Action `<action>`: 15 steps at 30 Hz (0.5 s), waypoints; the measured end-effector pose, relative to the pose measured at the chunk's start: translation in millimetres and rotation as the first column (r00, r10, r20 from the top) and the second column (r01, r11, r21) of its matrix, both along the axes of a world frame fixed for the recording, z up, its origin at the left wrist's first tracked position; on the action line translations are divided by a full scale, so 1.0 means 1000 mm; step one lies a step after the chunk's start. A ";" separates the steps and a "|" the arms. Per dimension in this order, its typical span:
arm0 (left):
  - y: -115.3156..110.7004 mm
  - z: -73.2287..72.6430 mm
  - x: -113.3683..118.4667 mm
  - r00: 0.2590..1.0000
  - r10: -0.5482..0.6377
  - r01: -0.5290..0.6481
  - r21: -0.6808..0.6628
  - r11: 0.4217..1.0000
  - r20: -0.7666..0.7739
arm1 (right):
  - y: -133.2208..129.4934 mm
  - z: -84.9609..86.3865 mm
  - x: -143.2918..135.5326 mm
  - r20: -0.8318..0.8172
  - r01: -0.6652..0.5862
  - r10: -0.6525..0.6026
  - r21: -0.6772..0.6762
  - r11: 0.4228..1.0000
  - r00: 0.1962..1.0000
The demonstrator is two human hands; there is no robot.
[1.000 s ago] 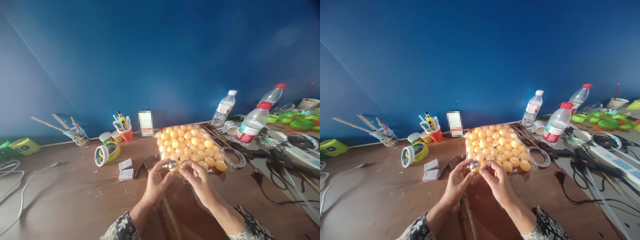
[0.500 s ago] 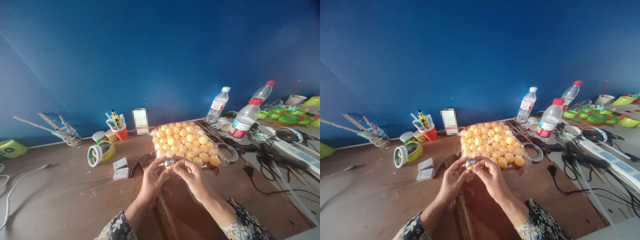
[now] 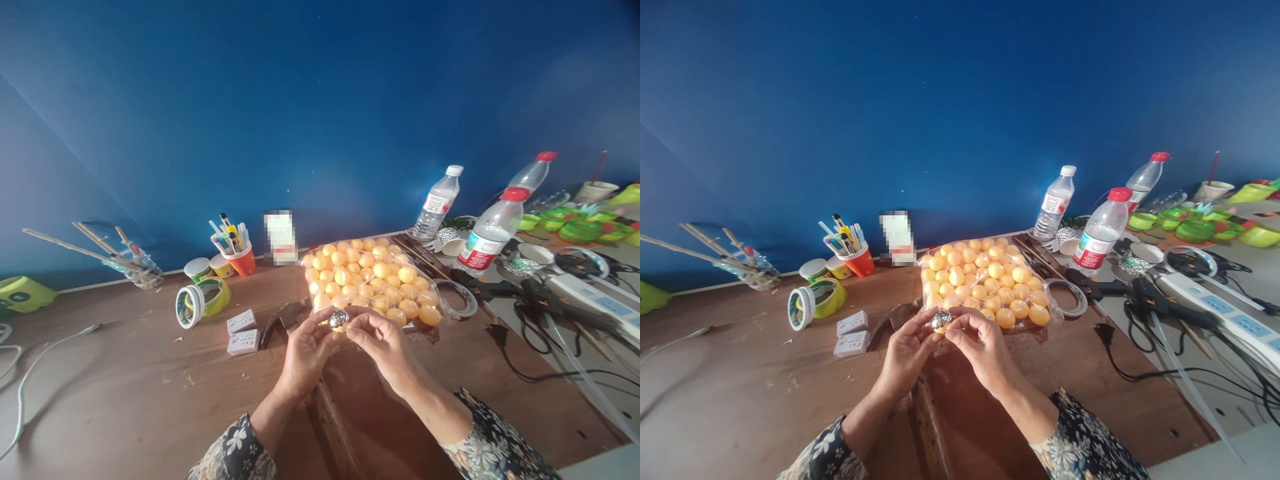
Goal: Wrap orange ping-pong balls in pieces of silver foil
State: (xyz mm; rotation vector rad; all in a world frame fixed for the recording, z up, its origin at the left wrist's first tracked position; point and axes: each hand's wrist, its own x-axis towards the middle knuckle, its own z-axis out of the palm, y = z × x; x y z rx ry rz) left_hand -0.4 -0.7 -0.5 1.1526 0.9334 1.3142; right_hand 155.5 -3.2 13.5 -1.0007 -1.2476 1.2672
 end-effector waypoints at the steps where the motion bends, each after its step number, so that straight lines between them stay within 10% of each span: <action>1: 0.000 0.000 0.000 1.000 0.001 -0.001 0.003 1.000 -0.002 | 0.000 0.000 0.000 0.006 -0.002 0.002 0.004 1.000 1.000; 15: 0.000 -0.003 -0.001 0.999 -0.028 0.028 -0.005 1.000 0.020 | -0.001 0.000 0.001 0.050 -0.010 0.008 0.039 0.999 0.999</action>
